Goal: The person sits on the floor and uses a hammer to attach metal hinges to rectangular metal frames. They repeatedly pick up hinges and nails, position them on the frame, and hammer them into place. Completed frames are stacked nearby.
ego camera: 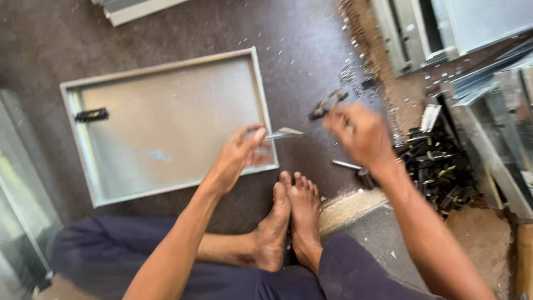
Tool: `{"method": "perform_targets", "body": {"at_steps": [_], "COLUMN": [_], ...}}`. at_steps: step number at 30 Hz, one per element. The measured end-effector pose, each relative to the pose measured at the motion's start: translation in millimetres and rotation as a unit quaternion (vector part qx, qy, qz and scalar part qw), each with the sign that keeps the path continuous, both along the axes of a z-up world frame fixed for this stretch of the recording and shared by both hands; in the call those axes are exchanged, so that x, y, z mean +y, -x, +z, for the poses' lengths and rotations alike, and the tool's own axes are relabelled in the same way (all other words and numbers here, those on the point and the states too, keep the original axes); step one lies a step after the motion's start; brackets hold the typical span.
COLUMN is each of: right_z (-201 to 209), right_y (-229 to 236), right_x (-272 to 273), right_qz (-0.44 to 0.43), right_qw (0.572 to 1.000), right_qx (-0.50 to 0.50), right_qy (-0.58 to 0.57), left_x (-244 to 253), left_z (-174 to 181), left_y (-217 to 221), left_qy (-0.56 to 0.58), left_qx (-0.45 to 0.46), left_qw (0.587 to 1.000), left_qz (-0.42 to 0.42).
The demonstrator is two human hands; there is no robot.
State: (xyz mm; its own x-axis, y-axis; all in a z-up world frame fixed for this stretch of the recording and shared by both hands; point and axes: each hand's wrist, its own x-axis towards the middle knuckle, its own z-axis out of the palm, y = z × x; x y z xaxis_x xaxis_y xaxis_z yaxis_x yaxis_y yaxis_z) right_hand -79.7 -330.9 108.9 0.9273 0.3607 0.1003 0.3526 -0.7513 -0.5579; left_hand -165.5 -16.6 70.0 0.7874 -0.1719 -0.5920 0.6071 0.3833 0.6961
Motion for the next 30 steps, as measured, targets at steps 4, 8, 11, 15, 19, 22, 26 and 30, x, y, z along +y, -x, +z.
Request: {"method": "perform_targets", "body": {"at_steps": [4, 8, 11, 15, 19, 22, 26, 30], "right_z": [-47, -96, -108, -108, -99, -96, -90, -98], "right_y": [-82, -108, -115, -119, -115, -115, -100, -99], "right_x": [4, -17, -28, -36, -42, -23, 31, 103], "right_qz": [-0.043, -0.027, -0.044, -0.057, -0.039, -0.016, 0.040, 0.125], "right_qw": [0.995, 0.992, 0.997, 0.993, 0.991, 0.995, 0.999, 0.990], "right_qx": [-0.079, -0.088, 0.010, 0.027, -0.034, -0.068, -0.033, -0.063], "right_qy": [0.050, 0.083, 0.055, 0.101, 0.122, 0.075, -0.005, -0.019], "left_x": [30, 82, 93, 92, 79, 67, 54, 53], "left_z": [-38, -47, -60, -84, -99, -100, -103, -93], "left_y": [-27, -24, -19, -48, -105, -122, -134, -134], "left_qy": [-0.308, -0.682, -0.638, -0.585, -0.535, -0.491, -0.488, -0.479], "left_qx": [-0.177, -0.327, -0.305, -0.257, -0.423, -0.399, -0.394, -0.440], "left_qw": [0.930, 0.655, 0.707, 0.770, 0.732, 0.774, 0.774, 0.758], "left_qz": [0.095, -0.017, 0.006, 0.009, 0.006, -0.027, -0.083, -0.050]}}
